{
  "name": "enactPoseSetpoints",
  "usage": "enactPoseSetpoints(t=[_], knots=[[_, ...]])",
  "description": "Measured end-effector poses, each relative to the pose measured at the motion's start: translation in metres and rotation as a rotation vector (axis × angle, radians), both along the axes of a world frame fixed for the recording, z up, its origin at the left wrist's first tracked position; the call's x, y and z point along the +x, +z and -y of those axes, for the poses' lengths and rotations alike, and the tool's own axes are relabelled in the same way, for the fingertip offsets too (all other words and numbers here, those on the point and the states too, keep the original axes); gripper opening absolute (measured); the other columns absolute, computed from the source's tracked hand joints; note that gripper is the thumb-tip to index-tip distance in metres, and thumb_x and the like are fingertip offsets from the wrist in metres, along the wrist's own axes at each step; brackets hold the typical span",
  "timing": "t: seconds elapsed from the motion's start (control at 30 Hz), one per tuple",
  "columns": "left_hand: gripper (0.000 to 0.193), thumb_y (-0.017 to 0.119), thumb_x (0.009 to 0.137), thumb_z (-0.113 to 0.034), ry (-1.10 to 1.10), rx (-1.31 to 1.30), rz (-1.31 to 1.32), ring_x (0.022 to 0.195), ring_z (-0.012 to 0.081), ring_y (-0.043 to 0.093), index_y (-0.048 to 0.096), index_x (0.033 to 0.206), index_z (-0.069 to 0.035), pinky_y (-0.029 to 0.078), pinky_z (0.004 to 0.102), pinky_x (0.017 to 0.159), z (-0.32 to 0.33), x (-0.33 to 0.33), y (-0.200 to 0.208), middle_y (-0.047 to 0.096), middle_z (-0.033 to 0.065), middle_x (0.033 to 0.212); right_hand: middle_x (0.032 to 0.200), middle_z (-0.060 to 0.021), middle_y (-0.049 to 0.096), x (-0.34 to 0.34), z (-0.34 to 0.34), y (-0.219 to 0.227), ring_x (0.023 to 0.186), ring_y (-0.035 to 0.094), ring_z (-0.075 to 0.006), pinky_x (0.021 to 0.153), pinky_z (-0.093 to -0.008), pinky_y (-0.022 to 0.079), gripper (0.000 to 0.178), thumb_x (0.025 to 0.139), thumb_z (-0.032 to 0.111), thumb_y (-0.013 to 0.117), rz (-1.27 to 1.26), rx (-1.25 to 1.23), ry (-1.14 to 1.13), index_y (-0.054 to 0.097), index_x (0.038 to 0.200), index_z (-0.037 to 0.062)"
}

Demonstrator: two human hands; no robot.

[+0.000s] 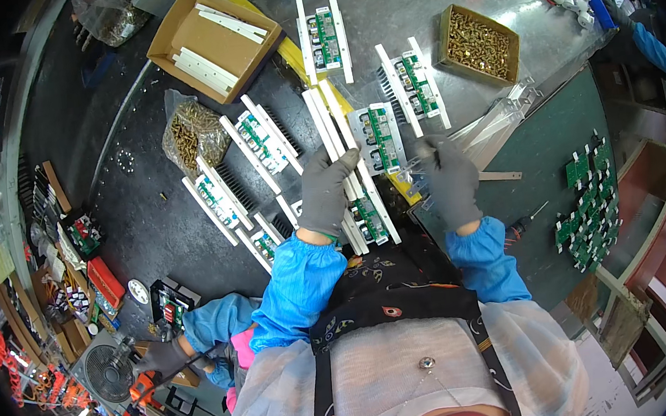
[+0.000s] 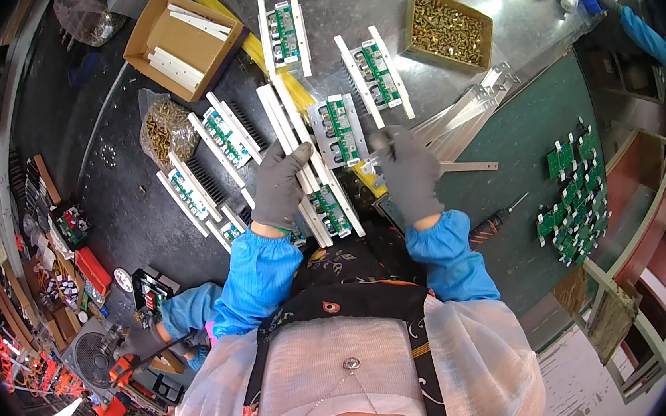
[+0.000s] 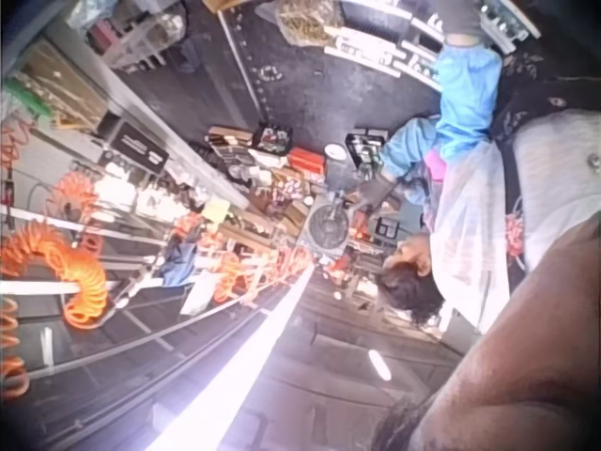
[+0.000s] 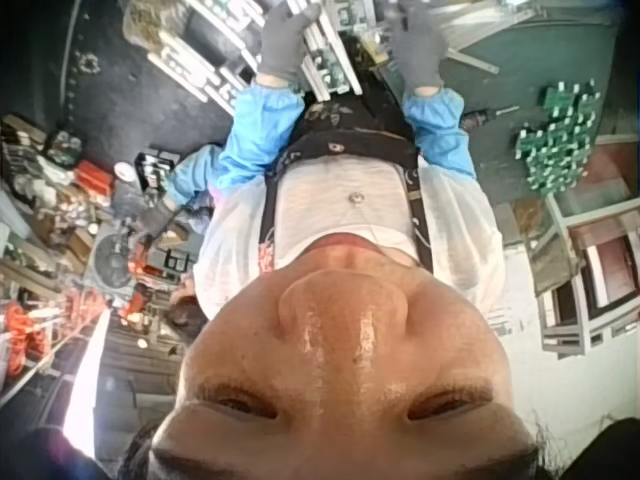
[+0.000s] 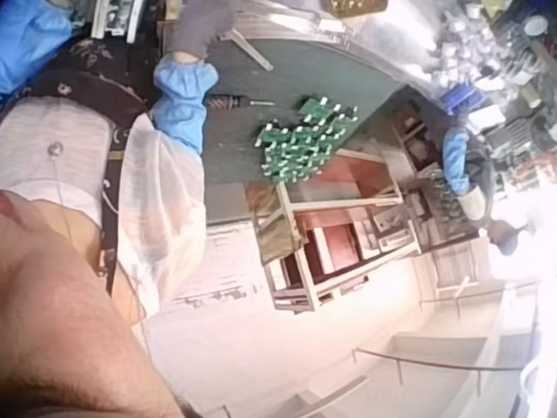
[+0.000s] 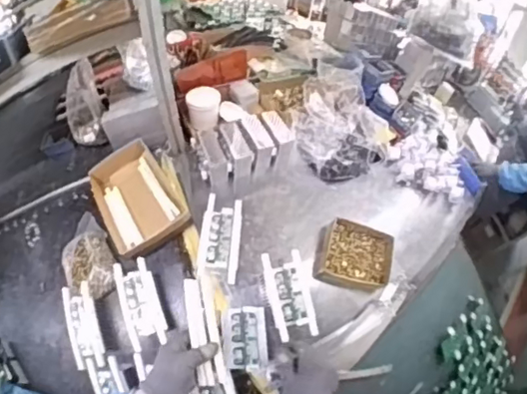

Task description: The person assembles electronic components into a housing on circuit boards by securing them with screws using an electric screwdriver.

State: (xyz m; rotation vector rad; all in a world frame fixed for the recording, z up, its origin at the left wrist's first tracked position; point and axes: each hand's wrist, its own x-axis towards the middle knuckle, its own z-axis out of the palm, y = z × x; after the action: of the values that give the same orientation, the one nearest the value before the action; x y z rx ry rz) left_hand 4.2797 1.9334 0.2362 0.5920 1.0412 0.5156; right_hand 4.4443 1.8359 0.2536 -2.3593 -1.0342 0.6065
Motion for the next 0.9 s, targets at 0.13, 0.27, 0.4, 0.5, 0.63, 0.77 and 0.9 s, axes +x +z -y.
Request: enactPoseSetpoints(t=[0.13, 0.27, 0.4, 0.5, 0.63, 0.77, 0.9], knots=[[0.027, 0.060, 0.085, -0.011, -0.158, 0.016, 0.011, 0.072, 0.0130, 0.060, 0.056, 0.108, 0.003, 0.050, 0.0246, 0.063, 0.009, 0.012, 0.010, 0.062, 0.0067, 0.089, 0.089, -0.0179, 0.061, -0.024, -0.004, 0.026, 0.080, 0.061, -0.0331, 0.068, -0.0381, 0.047, 0.031, 0.083, 0.024, 0.059, -0.406, 0.053, 0.151, 0.058, 0.107, 0.0044], [0.029, 0.062, 0.084, -0.014, -0.111, 0.063, -0.038, 0.070, 0.0122, 0.058, 0.056, 0.108, 0.003, 0.049, 0.0240, 0.061, 0.016, 0.018, 0.021, 0.061, 0.0059, 0.086, 0.090, -0.0169, 0.062, -0.025, 0.000, 0.015, 0.079, 0.062, -0.0286, 0.069, -0.0371, 0.047, 0.032, 0.079, 0.018, 0.061, -0.571, 0.051, 0.158, 0.059, 0.108, 0.0041], [0.027, 0.065, 0.082, -0.018, -0.093, 0.216, -0.322, 0.066, 0.0111, 0.058, 0.062, 0.099, 0.003, 0.048, 0.0251, 0.058, 0.007, 0.011, 0.022, 0.064, 0.0076, 0.080, 0.084, -0.0152, 0.062, -0.014, 0.019, -0.010, 0.075, 0.061, -0.0256, 0.068, -0.0365, 0.046, 0.027, 0.078, 0.016, 0.061, -0.502, 0.061, 0.020, 0.061, 0.102, 0.0035], [0.031, 0.067, 0.079, -0.026, -0.267, 0.416, -0.560, 0.061, 0.0134, 0.057, 0.064, 0.093, 0.003, 0.045, 0.0298, 0.054, -0.001, 0.008, 0.013, 0.062, 0.0095, 0.068, 0.082, -0.0135, 0.061, -0.011, 0.023, -0.022, 0.074, 0.059, -0.0262, 0.065, -0.0366, 0.045, 0.024, 0.078, 0.015, 0.061, -0.419, 0.012, -0.026, 0.061, 0.099, 0.0042], [0.029, 0.066, 0.079, -0.027, -0.307, 0.401, -0.591, 0.059, 0.0161, 0.057, 0.064, 0.091, 0.000, 0.044, 0.0325, 0.055, 0.000, 0.014, 0.009, 0.060, 0.0101, 0.066, 0.086, -0.0141, 0.061, -0.015, 0.020, -0.029, 0.077, 0.060, -0.0289, 0.067, -0.0379, 0.046, 0.027, 0.078, 0.015, 0.063, -0.326, -0.035, -0.016, 0.059, 0.102, 0.0044], [0.024, 0.064, 0.080, -0.018, -0.309, 0.481, -0.618, 0.054, 0.0096, 0.054, 0.064, 0.096, 0.001, 0.043, 0.0263, 0.049, 0.002, 0.023, 0.000, 0.060, 0.0048, 0.066, 0.097, -0.0152, 0.059, -0.016, 0.019, -0.028, 0.086, 0.059, -0.0325, 0.073, -0.0407, 0.047, 0.039, 0.077, 0.015, 0.064, -0.223, -0.042, 0.066, 0.054, 0.114, 0.0073], [0.026, 0.065, 0.079, -0.014, -0.299, 0.433, -0.547, 0.053, 0.0094, 0.054, 0.062, 0.100, 0.001, 0.044, 0.0258, 0.047, -0.002, 0.029, -0.005, 0.060, 0.0048, 0.065, 0.106, -0.0149, 0.056, -0.013, 0.020, -0.026, 0.091, 0.057, -0.0339, 0.075, -0.0417, 0.047, 0.047, 0.077, 0.014, 0.065, -0.195, -0.051, 0.136, 0.051, 0.121, 0.0100]])
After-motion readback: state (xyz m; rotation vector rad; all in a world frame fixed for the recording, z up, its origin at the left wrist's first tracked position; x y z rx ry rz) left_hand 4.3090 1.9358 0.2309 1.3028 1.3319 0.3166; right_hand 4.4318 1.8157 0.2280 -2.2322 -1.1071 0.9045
